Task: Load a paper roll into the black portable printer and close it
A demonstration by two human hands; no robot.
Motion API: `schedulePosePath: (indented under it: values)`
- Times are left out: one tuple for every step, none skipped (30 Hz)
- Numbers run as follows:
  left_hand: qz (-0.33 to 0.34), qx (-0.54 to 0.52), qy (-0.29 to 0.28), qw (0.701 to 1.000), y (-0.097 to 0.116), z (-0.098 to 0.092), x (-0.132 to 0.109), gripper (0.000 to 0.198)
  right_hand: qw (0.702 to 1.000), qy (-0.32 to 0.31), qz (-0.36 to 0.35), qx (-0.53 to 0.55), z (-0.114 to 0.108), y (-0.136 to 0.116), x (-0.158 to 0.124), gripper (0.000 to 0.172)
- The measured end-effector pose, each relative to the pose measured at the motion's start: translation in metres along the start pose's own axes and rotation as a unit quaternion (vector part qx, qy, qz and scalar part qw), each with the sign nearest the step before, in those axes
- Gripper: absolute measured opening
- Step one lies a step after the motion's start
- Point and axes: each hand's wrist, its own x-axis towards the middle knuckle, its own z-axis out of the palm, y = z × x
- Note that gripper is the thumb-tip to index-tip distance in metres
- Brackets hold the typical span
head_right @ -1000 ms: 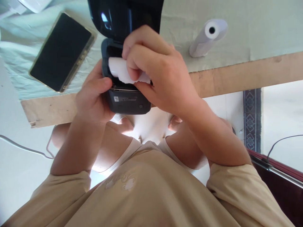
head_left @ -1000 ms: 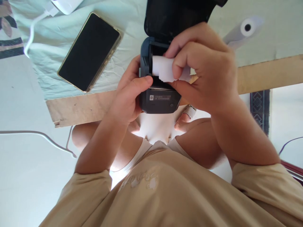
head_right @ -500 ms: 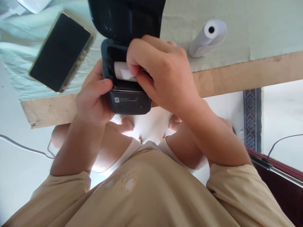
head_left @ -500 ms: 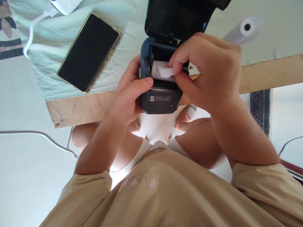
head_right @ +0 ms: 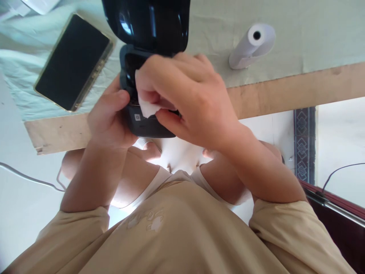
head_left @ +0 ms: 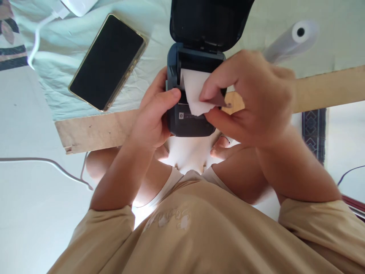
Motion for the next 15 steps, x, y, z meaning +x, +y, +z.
schedulePosePath:
  values:
    - [-0.005, 0.001, -0.008, 1.000, 0.001, -0.001, 0.000, 0.018, 1.000, -0.007, -0.003, 0.001, 0.001, -0.002, 0.000, 0.016]
    - [-0.006, 0.003, -0.021, 1.000, 0.001, -0.002, 0.000, 0.017, 1.000, -0.002, -0.012, 0.006, 0.001, -0.004, 0.000, 0.016]
    - [0.001, 0.004, -0.038, 0.999, 0.001, -0.004, 0.001, 0.018, 1.000, 0.006, -0.022, 0.012, 0.003, -0.005, -0.001, 0.015]
    - [0.009, 0.005, -0.056, 0.998, -0.001, -0.007, 0.003, 0.019, 0.999, 0.010, -0.029, 0.016, 0.004, -0.005, -0.001, 0.014]
    - [0.020, 0.003, -0.069, 0.997, -0.003, -0.009, 0.004, 0.023, 0.999, 0.016, -0.036, 0.022, 0.005, -0.005, -0.001, 0.012]
    - [0.035, -0.003, -0.072, 0.997, -0.005, -0.011, 0.005, 0.026, 0.998, 0.021, -0.042, 0.028, 0.007, -0.005, -0.001, 0.011]
    - [0.031, -0.010, -0.069, 0.997, -0.008, -0.012, 0.006, 0.028, 0.998, 0.024, -0.047, 0.034, 0.008, -0.006, -0.002, 0.011]
    - [0.034, -0.020, -0.051, 0.998, -0.009, -0.012, 0.006, 0.026, 0.998, 0.025, -0.049, 0.038, 0.009, -0.006, -0.002, 0.010]
    - [0.034, -0.028, -0.034, 0.998, -0.011, -0.011, 0.005, 0.022, 0.998, 0.024, -0.050, 0.040, 0.010, -0.007, -0.002, 0.010]
    - [0.035, -0.031, -0.023, 0.999, -0.011, -0.009, 0.004, 0.018, 0.998, 0.017, -0.050, 0.040, 0.010, -0.009, -0.003, 0.010]
    - [0.038, -0.031, -0.016, 0.999, -0.011, -0.008, 0.003, 0.015, 0.998, 0.011, -0.049, 0.038, 0.010, -0.011, -0.004, 0.009]
    - [0.041, -0.027, -0.017, 0.999, -0.010, -0.007, 0.002, 0.014, 0.998, -0.002, -0.048, 0.034, 0.010, -0.012, -0.004, 0.008]
    - [0.041, -0.021, -0.016, 0.999, -0.009, -0.006, 0.000, 0.015, 0.998, -0.016, -0.050, 0.031, 0.010, -0.014, -0.005, 0.006]
    - [0.037, -0.010, -0.020, 0.999, -0.007, -0.006, -0.001, 0.017, 0.997, -0.027, -0.058, 0.033, 0.009, -0.015, -0.005, 0.004]
    - [0.031, 0.000, -0.022, 0.999, -0.005, -0.006, -0.002, 0.019, 0.996, -0.032, -0.074, 0.041, 0.008, -0.015, -0.005, 0.004]
